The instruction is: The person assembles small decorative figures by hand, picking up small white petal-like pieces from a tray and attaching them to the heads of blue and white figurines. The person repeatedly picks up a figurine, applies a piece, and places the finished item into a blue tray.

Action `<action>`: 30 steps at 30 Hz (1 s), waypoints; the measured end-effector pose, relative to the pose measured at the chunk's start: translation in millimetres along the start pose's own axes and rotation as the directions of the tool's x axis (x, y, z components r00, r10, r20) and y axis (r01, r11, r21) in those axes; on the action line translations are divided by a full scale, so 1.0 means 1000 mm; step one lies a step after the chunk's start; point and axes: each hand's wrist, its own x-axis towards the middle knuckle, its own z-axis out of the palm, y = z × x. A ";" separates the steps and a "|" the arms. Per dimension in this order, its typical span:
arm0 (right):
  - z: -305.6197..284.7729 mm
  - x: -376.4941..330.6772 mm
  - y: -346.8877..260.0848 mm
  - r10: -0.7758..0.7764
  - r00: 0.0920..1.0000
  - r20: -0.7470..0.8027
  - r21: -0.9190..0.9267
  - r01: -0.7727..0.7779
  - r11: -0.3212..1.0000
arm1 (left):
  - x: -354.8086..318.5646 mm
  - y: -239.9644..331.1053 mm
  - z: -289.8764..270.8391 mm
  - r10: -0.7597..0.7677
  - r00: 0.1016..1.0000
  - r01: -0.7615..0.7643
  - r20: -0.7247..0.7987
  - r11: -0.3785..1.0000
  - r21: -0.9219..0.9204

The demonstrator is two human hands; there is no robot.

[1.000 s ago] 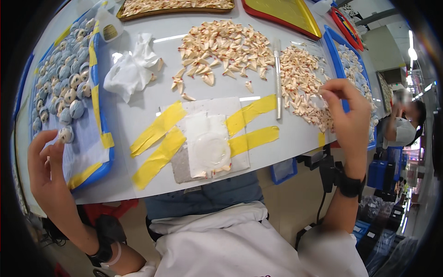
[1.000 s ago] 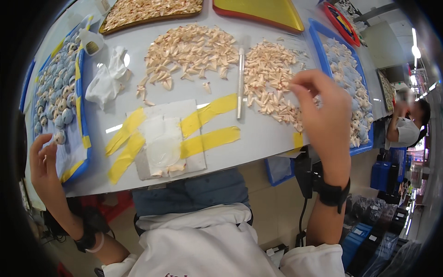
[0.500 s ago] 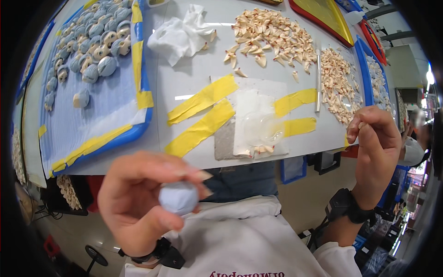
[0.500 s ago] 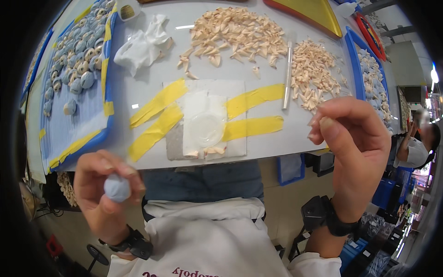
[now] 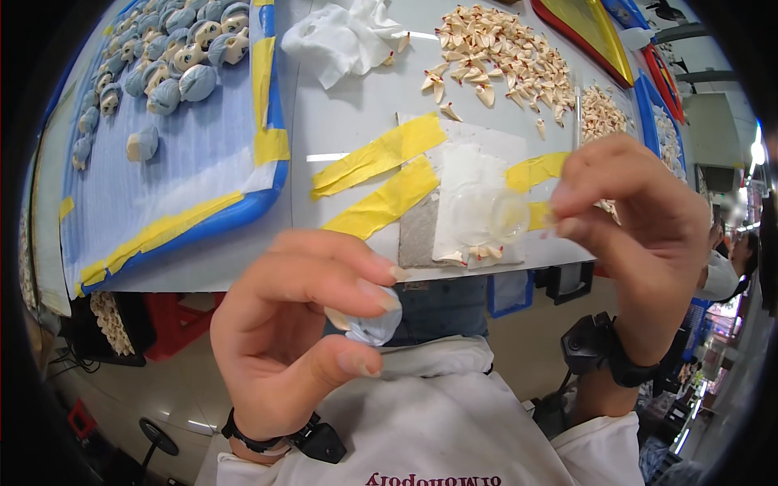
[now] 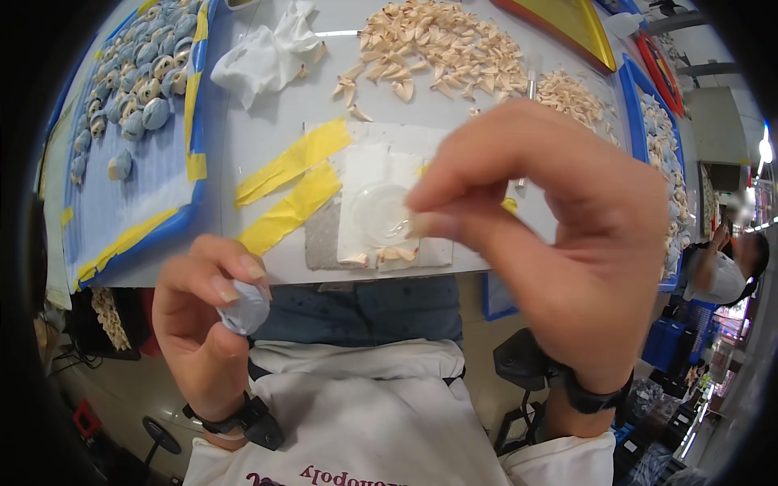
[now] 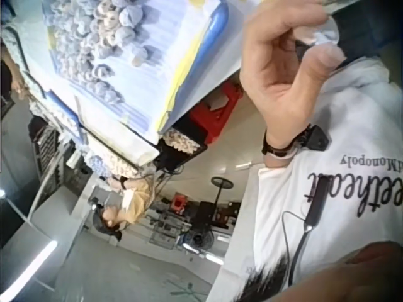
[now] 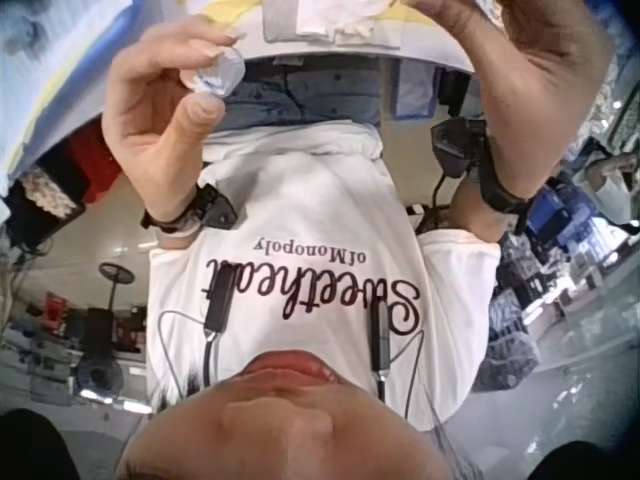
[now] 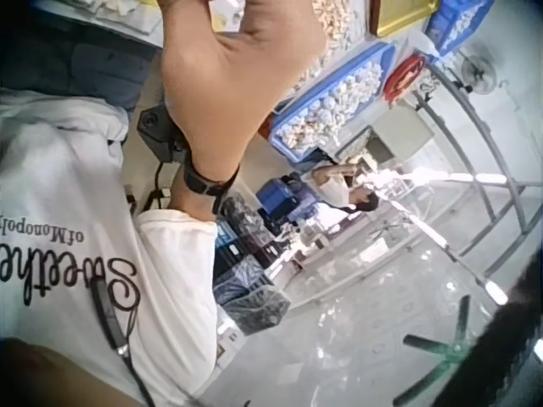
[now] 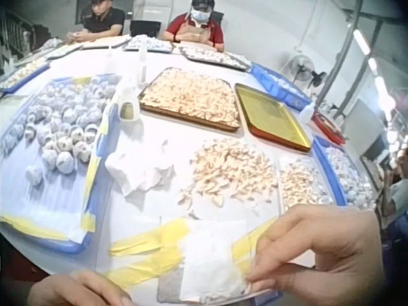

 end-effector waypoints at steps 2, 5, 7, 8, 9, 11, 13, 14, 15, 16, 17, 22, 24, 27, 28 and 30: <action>0.005 0.007 -0.002 -0.046 0.996 0.073 -0.137 0.056 0.989 | 0.001 -0.001 0.004 0.012 1.000 -0.013 -0.028 1.000 -0.021; 0.007 0.012 -0.007 -0.034 0.994 0.107 -0.284 0.063 0.957 | 0.000 0.001 0.002 -0.024 1.000 0.024 0.003 0.998 -0.052; 0.005 0.014 -0.010 -0.049 0.988 0.148 -0.333 0.096 0.938 | 0.000 0.003 0.001 -0.056 0.998 0.057 0.017 0.996 -0.063; 0.005 0.015 -0.011 -0.058 0.984 0.167 -0.341 0.113 0.933 | 0.002 0.005 0.003 -0.072 0.997 0.072 0.005 0.995 -0.067; 0.007 0.016 -0.011 -0.071 0.981 0.178 -0.320 0.126 0.939 | 0.003 0.008 0.007 -0.114 0.993 0.112 -0.017 0.990 -0.080; 0.018 0.016 -0.013 -0.119 0.988 0.096 -0.313 0.144 0.939 | 0.005 0.015 0.015 -0.219 0.974 0.210 -0.064 0.970 -0.121; 0.033 0.014 -0.017 -0.164 0.986 -0.040 -0.327 0.142 0.934 | 0.005 0.016 0.015 -0.273 0.961 0.264 -0.037 0.950 -0.169; 0.037 0.014 -0.018 -0.174 0.981 -0.085 -0.330 0.137 0.934 | 0.004 0.015 0.012 -0.262 0.965 0.260 0.015 0.947 -0.190; 0.036 0.014 -0.017 -0.158 0.984 -0.087 -0.325 0.122 0.938 | 0.004 0.011 0.008 -0.222 0.973 0.229 0.061 0.955 -0.187; 0.036 0.014 -0.017 -0.157 0.983 -0.092 -0.317 0.121 0.941 | 0.003 0.007 0.004 -0.178 0.979 0.195 0.104 0.963 -0.186; 0.036 0.014 -0.017 -0.155 0.983 -0.097 -0.310 0.118 0.943 | 0.003 0.001 -0.001 -0.107 0.984 0.130 0.142 0.978 -0.164; 0.017 0.014 -0.009 -0.153 0.988 0.023 -0.395 0.150 0.907 | 0.003 0.002 0.009 -0.083 0.995 0.090 0.046 0.981 -0.174; 0.015 0.014 -0.008 -0.145 0.988 0.045 -0.407 0.151 0.901 | 0.002 0.007 0.013 -0.131 0.991 0.132 0.017 0.975 -0.177; 0.016 0.013 -0.008 -0.141 0.989 0.038 -0.406 0.145 0.902 | -0.001 0.005 0.011 -0.094 0.995 0.097 0.024 0.981 -0.166; 0.016 0.013 -0.009 -0.142 0.989 0.038 -0.406 0.146 0.902 | -0.002 0.004 0.010 -0.069 0.997 0.074 0.031 0.984 -0.163; 0.016 0.011 -0.010 -0.145 0.989 0.037 -0.405 0.148 0.902 | -0.003 0.002 0.008 -0.026 0.998 0.035 0.052 0.985 -0.169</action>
